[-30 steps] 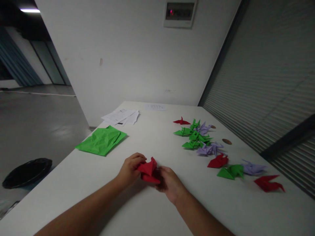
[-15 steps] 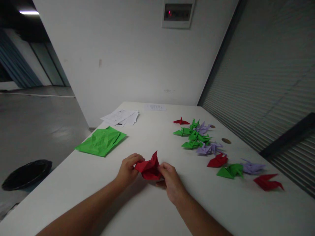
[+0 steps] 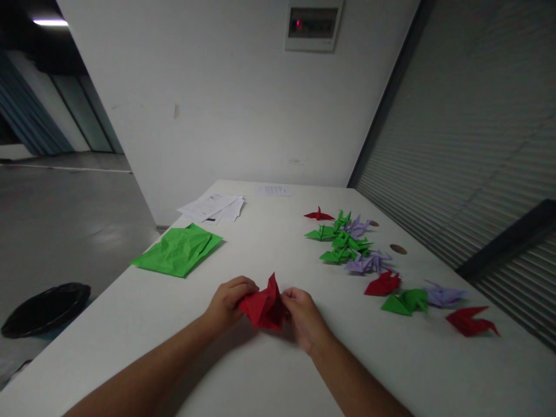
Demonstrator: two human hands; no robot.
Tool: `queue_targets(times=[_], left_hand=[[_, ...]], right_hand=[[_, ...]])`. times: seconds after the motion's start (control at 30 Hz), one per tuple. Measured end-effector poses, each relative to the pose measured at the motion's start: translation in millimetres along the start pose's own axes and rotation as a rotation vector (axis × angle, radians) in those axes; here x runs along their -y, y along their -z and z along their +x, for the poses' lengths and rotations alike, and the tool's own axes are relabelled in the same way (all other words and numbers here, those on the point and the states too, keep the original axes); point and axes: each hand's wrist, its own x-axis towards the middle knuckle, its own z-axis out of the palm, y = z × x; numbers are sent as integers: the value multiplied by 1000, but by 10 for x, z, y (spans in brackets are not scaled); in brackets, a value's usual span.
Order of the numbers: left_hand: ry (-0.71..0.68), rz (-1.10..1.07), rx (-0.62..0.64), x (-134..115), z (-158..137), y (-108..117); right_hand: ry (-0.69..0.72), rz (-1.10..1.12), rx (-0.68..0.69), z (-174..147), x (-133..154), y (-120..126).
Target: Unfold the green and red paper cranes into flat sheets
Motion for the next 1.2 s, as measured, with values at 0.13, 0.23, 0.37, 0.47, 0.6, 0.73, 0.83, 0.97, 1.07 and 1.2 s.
queue_targets(times=[0.13,0.23,0.37,0.47,0.6,0.73,0.83,0.97,1.07,1.2], left_hand=[[163,-19,-89,-40,-5,-4],[379,-47,-129,-63,0,-31],[599,-141,-155,-19,21,-85],[676,-297,-142,27,43,-102],[673,-290,-79,32,69,-53],[596,-40,79,-2,80,7],[593,-44,169,-36,86,5],[575,-108,242,-88,101,-19],[573,-154,261,-105,109,-12],[562,-134,317,-86,116,48]], right_hand=[[96,103,-36,-10,31,1],[181,80,-73,11,29,20],[392,-130,-162,68,11,68],[477,-240,-176,93,-14,104],[555,-463,-165,84,-8,158],[911,-834,-135,5,124,205],[1022,-999,31,-53,219,209],[933,-1053,203,-38,212,192],[897,-1037,252,4,172,183],[869,-1088,325,4,209,189]])
